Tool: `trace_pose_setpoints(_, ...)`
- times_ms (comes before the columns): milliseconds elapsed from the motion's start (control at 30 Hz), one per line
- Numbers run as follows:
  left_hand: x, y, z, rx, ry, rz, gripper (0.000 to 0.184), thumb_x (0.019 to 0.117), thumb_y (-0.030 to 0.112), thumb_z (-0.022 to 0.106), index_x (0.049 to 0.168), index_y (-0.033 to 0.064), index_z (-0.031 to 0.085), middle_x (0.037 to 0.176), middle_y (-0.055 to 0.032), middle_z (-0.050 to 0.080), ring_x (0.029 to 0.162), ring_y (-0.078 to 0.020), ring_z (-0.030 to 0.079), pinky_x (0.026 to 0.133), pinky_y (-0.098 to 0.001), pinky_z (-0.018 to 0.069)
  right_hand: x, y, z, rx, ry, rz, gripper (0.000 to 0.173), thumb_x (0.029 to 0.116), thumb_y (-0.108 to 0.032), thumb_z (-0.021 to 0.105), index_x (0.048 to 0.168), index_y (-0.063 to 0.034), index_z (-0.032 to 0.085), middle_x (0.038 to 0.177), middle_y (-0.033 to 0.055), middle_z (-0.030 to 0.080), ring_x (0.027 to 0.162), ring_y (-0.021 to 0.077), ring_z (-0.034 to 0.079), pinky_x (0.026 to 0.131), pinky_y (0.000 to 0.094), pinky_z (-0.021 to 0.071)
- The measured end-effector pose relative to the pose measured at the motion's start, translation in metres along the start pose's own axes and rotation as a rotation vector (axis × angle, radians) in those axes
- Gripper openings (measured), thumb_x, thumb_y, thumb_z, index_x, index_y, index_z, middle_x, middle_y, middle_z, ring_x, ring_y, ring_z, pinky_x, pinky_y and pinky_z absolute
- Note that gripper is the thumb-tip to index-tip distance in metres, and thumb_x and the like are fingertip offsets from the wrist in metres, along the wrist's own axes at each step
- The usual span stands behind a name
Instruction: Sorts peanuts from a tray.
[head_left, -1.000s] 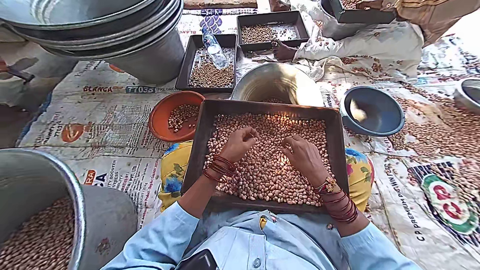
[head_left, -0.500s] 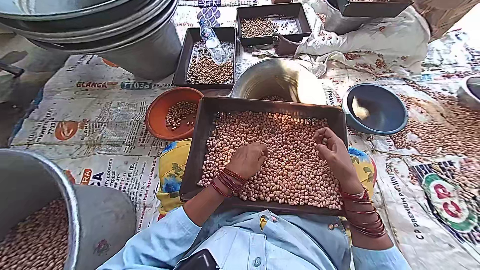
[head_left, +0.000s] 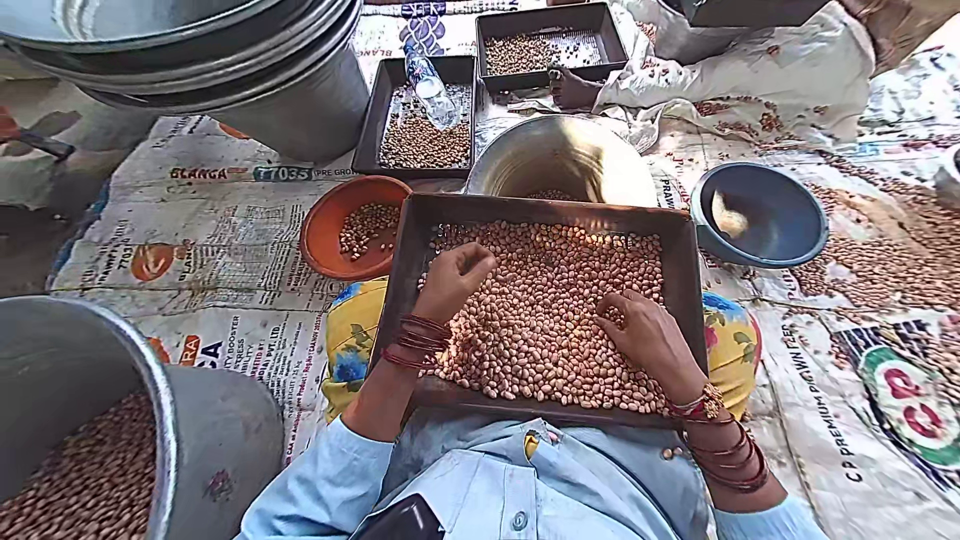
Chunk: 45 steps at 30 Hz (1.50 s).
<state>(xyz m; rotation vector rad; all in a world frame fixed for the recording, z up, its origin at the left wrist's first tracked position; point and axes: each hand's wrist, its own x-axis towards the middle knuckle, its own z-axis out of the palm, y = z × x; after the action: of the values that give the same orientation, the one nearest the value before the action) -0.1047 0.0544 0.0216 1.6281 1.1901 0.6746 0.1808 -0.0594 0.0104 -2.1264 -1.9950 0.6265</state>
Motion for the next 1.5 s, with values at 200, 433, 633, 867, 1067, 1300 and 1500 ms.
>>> trace_pose_setpoints(200,-0.005,-0.004,-0.003,0.269,-0.088,-0.083,0.012,0.1009,0.015,0.065,0.108,0.0083,0.071,0.074,0.0009,0.059,0.063,-0.0071,0.049,0.065,-0.0297,0.0449,0.003,0.0,-0.003,0.084,-0.05,0.014,0.028,0.0961,-0.027,0.066,0.113,-0.0062,0.072,0.106,0.0185,0.07,0.098,0.0361,0.068,0.084,0.0567,0.0518)
trace_pose_setpoints(433,-0.01,0.004,0.02,0.635,-0.143,-0.03,0.021,0.1027,0.016,0.06,0.115,0.008,0.074,0.098,-0.0169,0.072,0.087,-0.0344,0.067,0.085,-0.0559,0.0517,0.002,0.03,-0.008,1.194,0.254,-0.005,0.015,0.091,-0.009,0.044,0.093,-0.0178,0.055,0.071,-0.0104,0.055,0.054,-0.0013,0.047,0.05,0.0151,0.0403)
trace_pose_setpoints(633,-0.011,0.009,0.027,0.678,-0.178,0.01,0.021,0.1016,0.014,0.061,0.117,0.0062,0.073,0.115,-0.0181,0.073,0.106,-0.0372,0.069,0.095,-0.0572,0.0511,0.001,0.014,-0.015,0.378,0.204,0.106,0.014,0.0987,-0.023,0.064,0.105,-0.0132,0.073,0.071,-0.0055,0.057,0.059,0.0039,0.045,0.059,0.027,0.0387)
trace_pose_setpoints(867,-0.007,0.005,0.017,0.622,-0.139,-0.033,0.02,0.1029,0.017,0.06,0.114,0.0062,0.073,0.092,-0.0153,0.07,0.083,-0.0315,0.065,0.082,-0.0525,0.0515,0.009,-0.019,-0.003,-0.07,0.062,0.072,0.023,0.1001,-0.018,0.062,0.114,-0.0048,0.075,0.11,0.022,0.072,0.104,0.0416,0.07,0.086,0.06,0.0523)
trace_pose_setpoints(1067,0.011,0.011,0.019,0.688,-0.056,0.063,0.019,0.1013,0.009,0.059,0.111,0.0046,0.075,0.105,-0.0181,0.073,0.096,-0.037,0.071,0.086,-0.0572,0.0546,0.01,-0.02,0.003,-0.123,0.093,0.05,0.021,0.0983,-0.018,0.065,0.112,-0.0048,0.074,0.108,0.021,0.072,0.098,0.0418,0.071,0.079,0.0596,0.0533)
trace_pose_setpoints(1300,0.016,0.023,0.035,0.744,-0.225,-0.086,0.032,0.1039,0.012,0.056,0.134,0.0041,0.064,0.135,-0.0203,0.064,0.124,-0.0398,0.062,0.102,-0.0588,0.0497,0.004,-0.019,0.012,-0.163,0.148,0.032,0.023,0.095,-0.021,0.07,0.11,-0.0033,0.073,0.098,0.0243,0.073,0.089,0.0479,0.071,0.07,0.0679,0.0509)
trace_pose_setpoints(1500,0.01,0.016,0.025,0.5,-0.278,-0.006,0.029,0.0973,0.013,0.064,0.123,-0.001,0.067,0.121,-0.0222,0.069,0.117,-0.0384,0.065,0.097,-0.0592,0.0511,0.007,-0.03,-0.012,-0.088,-0.055,0.016,0.035,0.0954,-0.024,0.066,0.118,0.0029,0.069,0.107,0.031,0.07,0.101,0.0518,0.067,0.084,0.0721,0.0469)
